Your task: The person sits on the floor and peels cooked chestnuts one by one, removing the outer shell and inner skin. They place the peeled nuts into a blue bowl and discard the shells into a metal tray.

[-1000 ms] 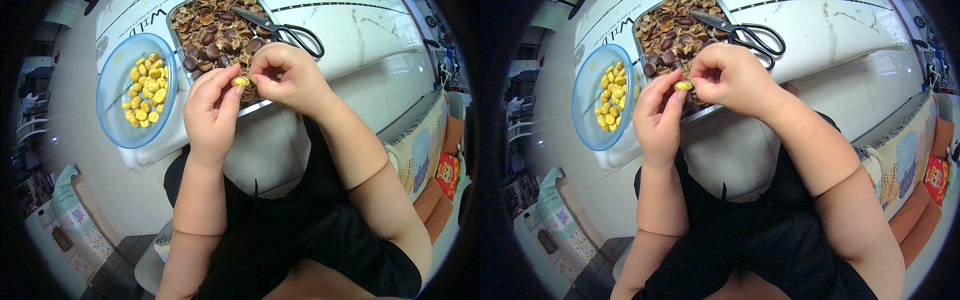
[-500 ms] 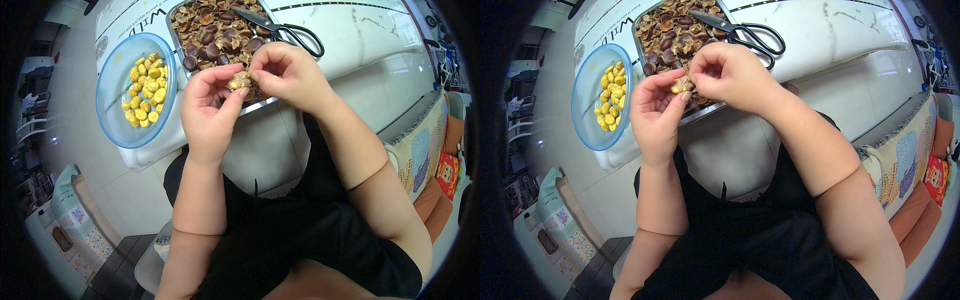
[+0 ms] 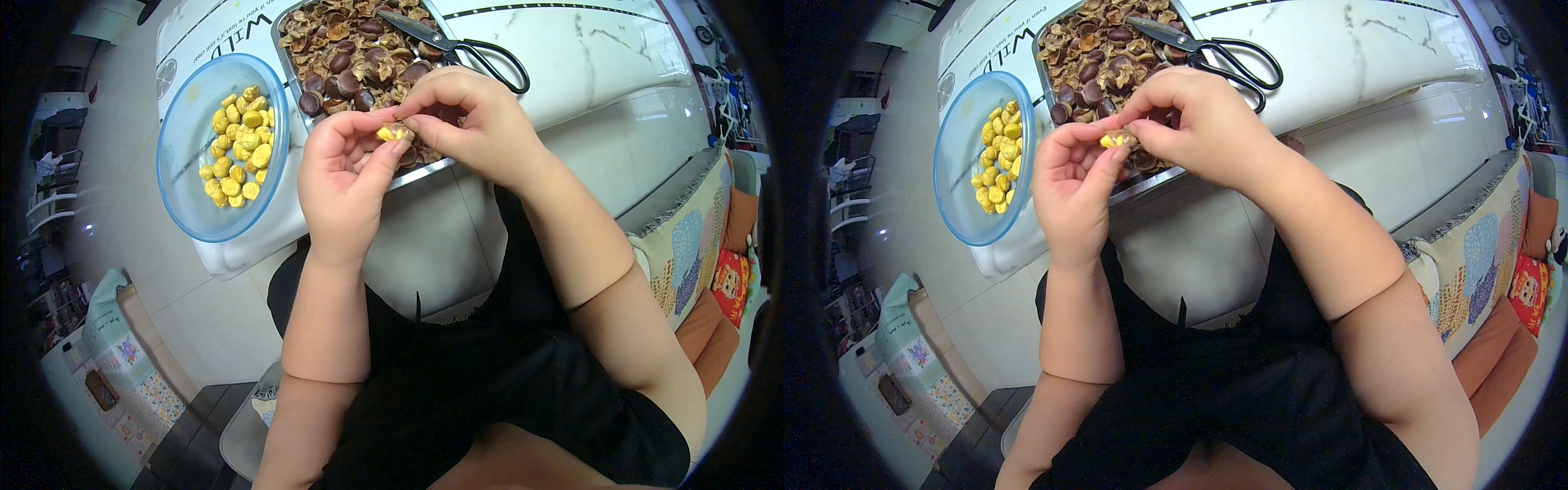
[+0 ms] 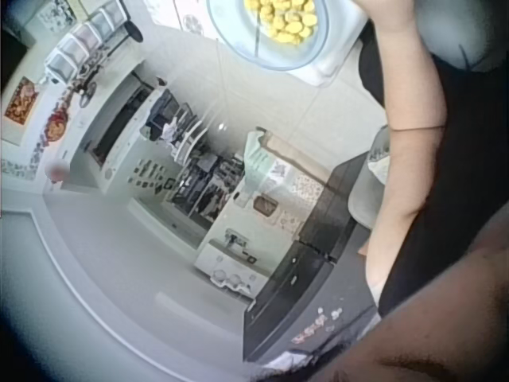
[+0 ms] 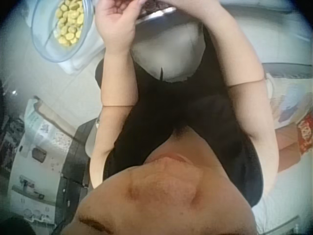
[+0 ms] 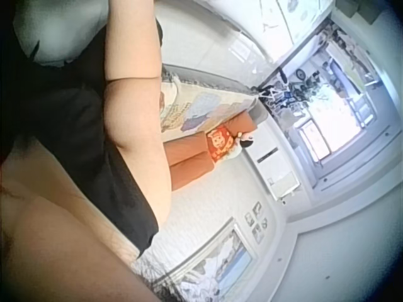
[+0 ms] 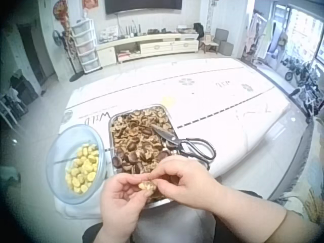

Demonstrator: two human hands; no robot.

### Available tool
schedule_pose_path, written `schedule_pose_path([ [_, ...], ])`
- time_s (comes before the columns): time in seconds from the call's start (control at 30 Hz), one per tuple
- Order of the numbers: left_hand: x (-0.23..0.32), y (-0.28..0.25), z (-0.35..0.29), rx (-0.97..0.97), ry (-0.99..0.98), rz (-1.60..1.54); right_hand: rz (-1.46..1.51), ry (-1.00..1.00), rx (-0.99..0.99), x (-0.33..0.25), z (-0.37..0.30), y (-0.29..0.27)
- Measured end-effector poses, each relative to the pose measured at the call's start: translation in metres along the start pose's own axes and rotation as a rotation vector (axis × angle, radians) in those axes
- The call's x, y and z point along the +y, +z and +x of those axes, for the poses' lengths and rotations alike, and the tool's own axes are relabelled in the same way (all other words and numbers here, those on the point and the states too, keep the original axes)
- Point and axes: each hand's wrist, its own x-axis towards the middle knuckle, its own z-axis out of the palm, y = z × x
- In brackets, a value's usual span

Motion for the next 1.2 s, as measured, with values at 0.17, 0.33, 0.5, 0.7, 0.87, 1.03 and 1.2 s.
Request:
schedule_pose_path([
  [0.17, -0.0019, -0.0038, -0.0013, 0.034, -0.011, 0.200, -0.033, -0.102, -0.064, -0.0022, 0.0024, -0.0034],
  [0.33, 0.0008, 0.0017, -0.0039, 0.041, 0.028, 0.379, -0.067, -0.089, -0.128, 0.0028, 0.0014, -0.0050],
  [0.5, -0.0001, 0.0002, -0.0047, 0.015, 0.055, 0.514, -0.136, -0.113, -0.177, 0.0032, 0.0021, -0.0080],
  [0.7, -0.0009, -0.0019, -0.0047, -0.017, 0.062, 0.569, -0.119, -0.075, -0.179, 0.0026, 0.0023, -0.0076],
  [0.87, -0.0008, -0.0022, -0.0032, -0.003, 0.098, 0.549, -0.043, -0.051, -0.156, 0.0052, 0.0022, -0.0067],
  [1.03, 0.0005, -0.0035, -0.0029, -0.024, 0.116, 0.610, -0.126, -0.112, -0.153, 0.0015, 0.0027, -0.0064],
  [1.2, -0.0009, -0.0033, -0.0038, -0.031, 0.101, 0.633, -0.178, -0.120, -0.194, 0.0014, 0.0021, -0.0072],
])
